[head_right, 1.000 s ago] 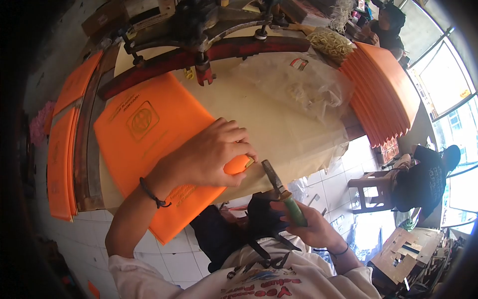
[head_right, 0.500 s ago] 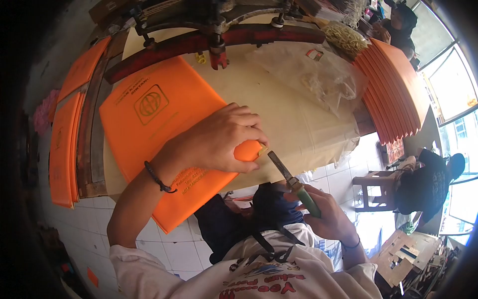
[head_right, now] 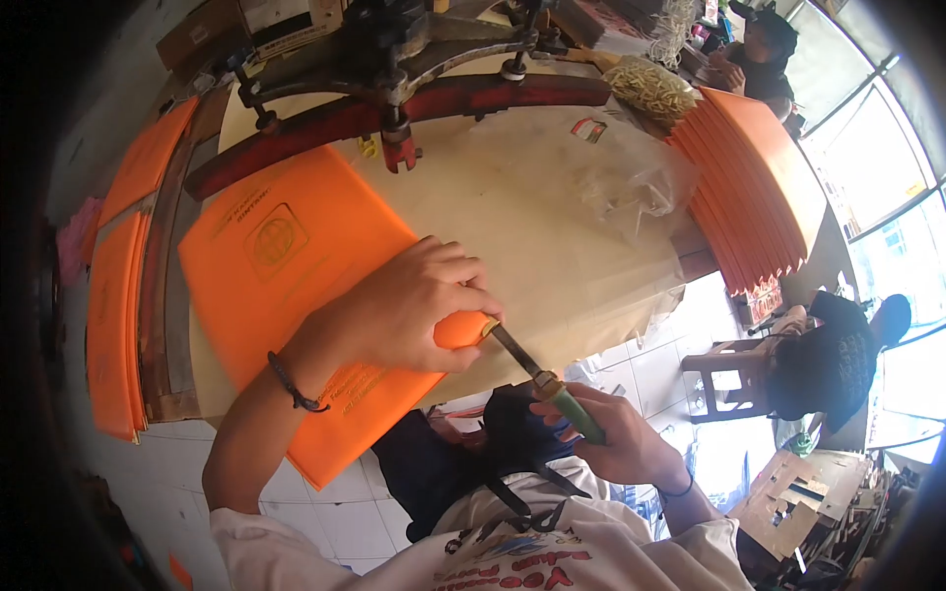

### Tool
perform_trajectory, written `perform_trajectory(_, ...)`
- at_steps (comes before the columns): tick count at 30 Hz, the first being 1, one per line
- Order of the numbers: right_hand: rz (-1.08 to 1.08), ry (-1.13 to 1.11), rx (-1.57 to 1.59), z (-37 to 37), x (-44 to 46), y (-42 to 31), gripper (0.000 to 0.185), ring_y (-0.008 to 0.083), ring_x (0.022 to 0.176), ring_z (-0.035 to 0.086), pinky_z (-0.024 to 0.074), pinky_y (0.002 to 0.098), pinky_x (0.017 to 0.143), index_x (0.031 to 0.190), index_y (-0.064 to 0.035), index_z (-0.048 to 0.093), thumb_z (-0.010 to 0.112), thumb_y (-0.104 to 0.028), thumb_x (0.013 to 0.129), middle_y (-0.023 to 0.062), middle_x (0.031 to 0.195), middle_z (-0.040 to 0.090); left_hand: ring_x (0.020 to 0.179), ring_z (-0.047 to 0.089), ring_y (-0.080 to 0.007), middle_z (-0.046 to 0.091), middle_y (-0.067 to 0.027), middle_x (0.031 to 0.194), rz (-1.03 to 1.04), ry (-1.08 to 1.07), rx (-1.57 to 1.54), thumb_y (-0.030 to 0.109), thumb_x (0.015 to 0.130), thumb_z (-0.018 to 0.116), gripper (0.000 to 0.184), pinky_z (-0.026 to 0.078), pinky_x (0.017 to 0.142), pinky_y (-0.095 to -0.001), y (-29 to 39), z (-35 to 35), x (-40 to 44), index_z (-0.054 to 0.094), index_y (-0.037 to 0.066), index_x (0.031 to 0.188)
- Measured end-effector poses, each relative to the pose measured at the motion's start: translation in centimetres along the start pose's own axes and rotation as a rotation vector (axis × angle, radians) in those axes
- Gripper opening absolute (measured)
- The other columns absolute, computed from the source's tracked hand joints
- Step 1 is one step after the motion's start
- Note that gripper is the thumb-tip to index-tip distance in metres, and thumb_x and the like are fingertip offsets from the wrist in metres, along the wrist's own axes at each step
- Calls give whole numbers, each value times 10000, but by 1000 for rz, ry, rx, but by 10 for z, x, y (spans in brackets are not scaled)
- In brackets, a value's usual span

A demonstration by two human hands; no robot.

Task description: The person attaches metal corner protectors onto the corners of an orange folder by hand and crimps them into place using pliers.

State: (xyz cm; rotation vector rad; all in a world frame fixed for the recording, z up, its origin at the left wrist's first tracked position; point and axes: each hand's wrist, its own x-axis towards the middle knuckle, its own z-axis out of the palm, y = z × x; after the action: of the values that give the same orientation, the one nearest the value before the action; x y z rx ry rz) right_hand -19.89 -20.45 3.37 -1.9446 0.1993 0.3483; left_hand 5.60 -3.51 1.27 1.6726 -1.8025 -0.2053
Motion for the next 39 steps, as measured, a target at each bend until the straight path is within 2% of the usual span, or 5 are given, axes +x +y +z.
perform_trajectory(18,77,-30,76,1,1,-6,634,302,1216,607,545,383,964,1362,5,572,488,122,744,171,1485,478,936,543,-247,576,-62,901,0,9,-8,221,731,730,284,445,928,-379,4,-3,-1,744,111,993)
perform_trajectory(24,92,-44,159,1,0,-2,632,292,1243,590,535,392,997,1374,21,550,495,103,749,172,1485,475,937,542,-250,574,-58,898,-3,-5,-12,213,727,728,285,444,930,-380,4,-3,-1,738,123,998)
perform_trajectory(36,79,-35,196,2,1,-2,670,289,1260,580,534,395,1000,1421,31,483,489,96,755,169,1472,496,956,578,-245,650,-52,970,11,-5,-48,223,746,750,255,435,996,-375,1,-2,1,683,73,941)
perform_trajectory(39,92,-56,167,0,1,0,638,287,1242,590,534,392,997,1396,34,514,496,98,762,173,1461,504,955,582,-243,650,-52,964,9,17,-27,246,768,759,247,438,980,-374,2,-1,1,675,71,923)
